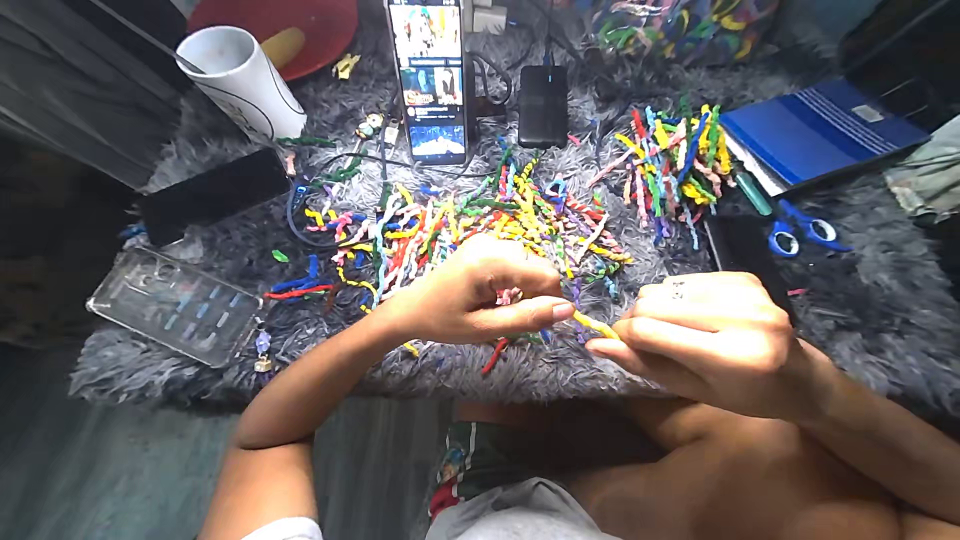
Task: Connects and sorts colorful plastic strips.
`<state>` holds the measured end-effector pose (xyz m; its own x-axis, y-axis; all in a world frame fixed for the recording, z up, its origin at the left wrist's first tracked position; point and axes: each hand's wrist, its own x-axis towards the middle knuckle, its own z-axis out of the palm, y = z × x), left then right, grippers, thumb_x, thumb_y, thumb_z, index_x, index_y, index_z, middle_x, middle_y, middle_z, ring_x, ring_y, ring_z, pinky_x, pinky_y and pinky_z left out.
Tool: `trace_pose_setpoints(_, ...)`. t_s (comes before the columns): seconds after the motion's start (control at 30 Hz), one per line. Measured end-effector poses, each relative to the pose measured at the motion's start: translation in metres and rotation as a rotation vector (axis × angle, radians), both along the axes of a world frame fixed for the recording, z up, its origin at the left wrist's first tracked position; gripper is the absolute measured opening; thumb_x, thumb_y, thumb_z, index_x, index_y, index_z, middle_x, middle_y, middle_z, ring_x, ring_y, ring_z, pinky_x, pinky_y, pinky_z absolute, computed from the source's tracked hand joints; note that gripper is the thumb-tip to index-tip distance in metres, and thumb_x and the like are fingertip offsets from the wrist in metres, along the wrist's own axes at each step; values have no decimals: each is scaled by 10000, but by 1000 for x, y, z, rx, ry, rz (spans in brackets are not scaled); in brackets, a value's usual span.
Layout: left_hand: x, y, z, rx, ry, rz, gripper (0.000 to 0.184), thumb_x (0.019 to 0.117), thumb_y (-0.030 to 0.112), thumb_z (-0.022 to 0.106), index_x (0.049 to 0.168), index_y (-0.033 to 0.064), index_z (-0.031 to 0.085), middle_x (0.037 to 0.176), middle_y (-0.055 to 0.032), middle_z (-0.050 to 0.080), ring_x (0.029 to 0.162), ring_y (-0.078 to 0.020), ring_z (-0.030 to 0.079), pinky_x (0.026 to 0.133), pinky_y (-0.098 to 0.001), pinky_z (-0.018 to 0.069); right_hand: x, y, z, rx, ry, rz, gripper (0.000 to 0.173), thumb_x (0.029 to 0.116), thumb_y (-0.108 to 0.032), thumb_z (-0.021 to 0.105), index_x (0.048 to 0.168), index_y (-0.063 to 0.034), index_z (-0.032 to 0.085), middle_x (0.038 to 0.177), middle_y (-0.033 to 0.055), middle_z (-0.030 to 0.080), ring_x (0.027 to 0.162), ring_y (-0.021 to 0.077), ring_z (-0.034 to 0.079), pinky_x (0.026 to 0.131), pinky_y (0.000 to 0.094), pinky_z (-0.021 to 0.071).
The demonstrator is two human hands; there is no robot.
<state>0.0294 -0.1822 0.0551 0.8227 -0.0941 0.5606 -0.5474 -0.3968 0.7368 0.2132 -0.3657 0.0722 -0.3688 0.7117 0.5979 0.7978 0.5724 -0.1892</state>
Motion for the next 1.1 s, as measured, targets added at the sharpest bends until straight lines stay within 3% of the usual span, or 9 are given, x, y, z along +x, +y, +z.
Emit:
trace_pose_setpoints(0.07,0,0,1,69,-9,41,215,1003,103,575,863,-20,683,761,-9,626,767,16,561,688,-140,433,1,1,-1,-9,4,-26,389,1063,-237,552,735,-50,645,581,33,527,523,131,478,492,269,325)
trace_pose_setpoints(0.17,-1,-1,1,125,-25,69,207,1003,102,599,915,-41,721,774,-22,632,772,-6,553,688,-156,423,3,1,-2,-24,23,-28,390,1049,-238,569,715,-52,648,570,24,512,518,115,472,487,258,321)
trace_pose_setpoints(0.37,-3,0,4,236,3,44,285,983,142,613,733,21,678,609,24,517,585,-1,455,542,-172,324,1,1,1,-58,-79,15,394,1032,-177,535,650,-87,566,535,4,425,484,131,413,468,287,261)
trace_pose_setpoints(0.5,-2,2,3,248,44,-3,332,993,170,595,694,35,643,572,35,490,567,-6,428,561,-204,295,-1,-1,4,-50,-138,31,375,1020,-144,523,650,-93,539,530,4,393,471,140,386,467,299,240)
trace_pose_setpoints(0.83,-1,5,3,136,62,-65,327,1005,136,576,706,13,619,598,32,484,588,19,431,557,-162,298,1,-2,5,-48,-93,15,409,1059,-199,517,671,-80,570,536,7,428,481,132,408,475,286,266)
trace_pose_setpoints(0.93,0,6,2,172,43,30,280,1005,125,584,767,4,669,641,21,553,609,23,484,553,-141,361,5,1,1,-79,-72,-41,425,1061,-246,529,682,-72,611,545,13,472,491,138,458,466,289,307)
trace_pose_setpoints(0.97,0,6,1,218,34,116,268,1009,155,582,813,13,697,692,16,584,650,10,513,580,-151,392,7,3,-2,-89,-64,-75,429,1056,-258,536,676,-72,609,544,16,484,490,141,478,459,292,328)
trace_pose_setpoints(1.03,0,8,2,293,43,290,258,1030,213,570,999,28,747,948,-39,695,898,-76,614,797,-267,468,15,9,-7,-109,-43,-171,407,1026,-260,555,672,-64,604,553,35,514,487,158,513,448,314,365)
trace_pose_setpoints(1.1,3,12,2,294,25,405,260,1034,185,551,1106,14,733,1103,-77,685,1060,-111,625,930,-290,506,25,14,-9,-151,-46,-309,377,1015,-264,567,720,-37,630,590,75,558,510,212,565,458,376,416)
